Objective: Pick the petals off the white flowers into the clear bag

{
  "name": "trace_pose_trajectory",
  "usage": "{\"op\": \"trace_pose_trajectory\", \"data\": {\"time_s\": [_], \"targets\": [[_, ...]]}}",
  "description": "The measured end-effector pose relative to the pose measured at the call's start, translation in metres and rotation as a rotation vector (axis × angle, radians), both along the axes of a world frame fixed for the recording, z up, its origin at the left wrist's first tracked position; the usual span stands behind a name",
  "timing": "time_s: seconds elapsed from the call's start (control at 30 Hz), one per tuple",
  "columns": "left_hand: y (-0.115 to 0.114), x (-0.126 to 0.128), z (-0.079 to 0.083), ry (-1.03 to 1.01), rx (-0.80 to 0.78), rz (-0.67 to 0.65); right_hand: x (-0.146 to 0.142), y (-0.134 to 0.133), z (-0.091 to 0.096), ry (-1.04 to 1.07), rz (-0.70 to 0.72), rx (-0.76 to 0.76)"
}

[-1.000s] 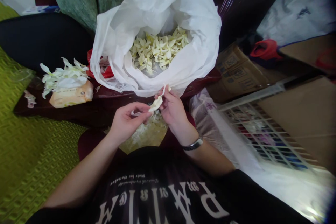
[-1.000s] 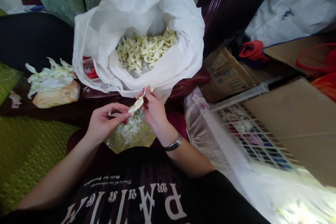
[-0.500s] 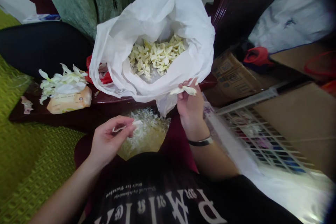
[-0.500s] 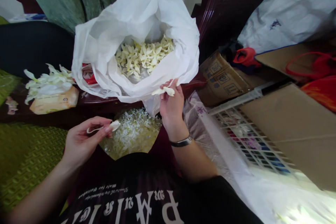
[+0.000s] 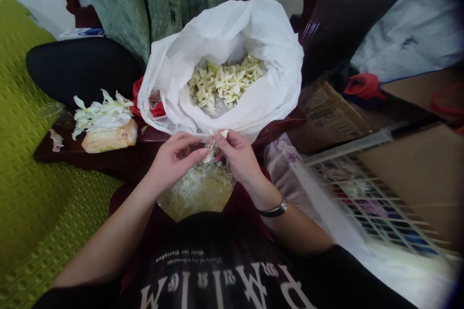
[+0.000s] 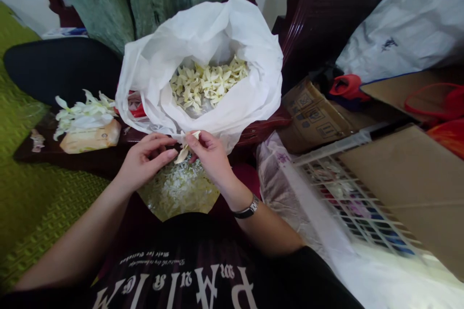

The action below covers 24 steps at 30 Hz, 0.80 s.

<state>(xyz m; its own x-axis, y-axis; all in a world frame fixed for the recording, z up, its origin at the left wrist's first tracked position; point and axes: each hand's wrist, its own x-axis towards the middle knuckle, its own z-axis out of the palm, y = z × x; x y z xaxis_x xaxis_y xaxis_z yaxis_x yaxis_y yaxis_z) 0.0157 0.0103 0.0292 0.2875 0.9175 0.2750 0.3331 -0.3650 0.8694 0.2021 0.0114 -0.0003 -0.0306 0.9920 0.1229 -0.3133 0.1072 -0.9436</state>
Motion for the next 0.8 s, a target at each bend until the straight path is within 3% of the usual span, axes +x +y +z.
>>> {"op": "trace_pose_trajectory", "data": {"time_s": [0.3, 0.8], "targets": [[0.014, 0.013, -0.006, -0.244, -0.125, -0.096, -0.006, -0.005, -0.006, 0.062, 0.073, -0.111], [0.009, 0.014, -0.013, -0.146, 0.026, -0.029, -0.008, -0.01, -0.007, 0.164, 0.134, -0.14]]}}
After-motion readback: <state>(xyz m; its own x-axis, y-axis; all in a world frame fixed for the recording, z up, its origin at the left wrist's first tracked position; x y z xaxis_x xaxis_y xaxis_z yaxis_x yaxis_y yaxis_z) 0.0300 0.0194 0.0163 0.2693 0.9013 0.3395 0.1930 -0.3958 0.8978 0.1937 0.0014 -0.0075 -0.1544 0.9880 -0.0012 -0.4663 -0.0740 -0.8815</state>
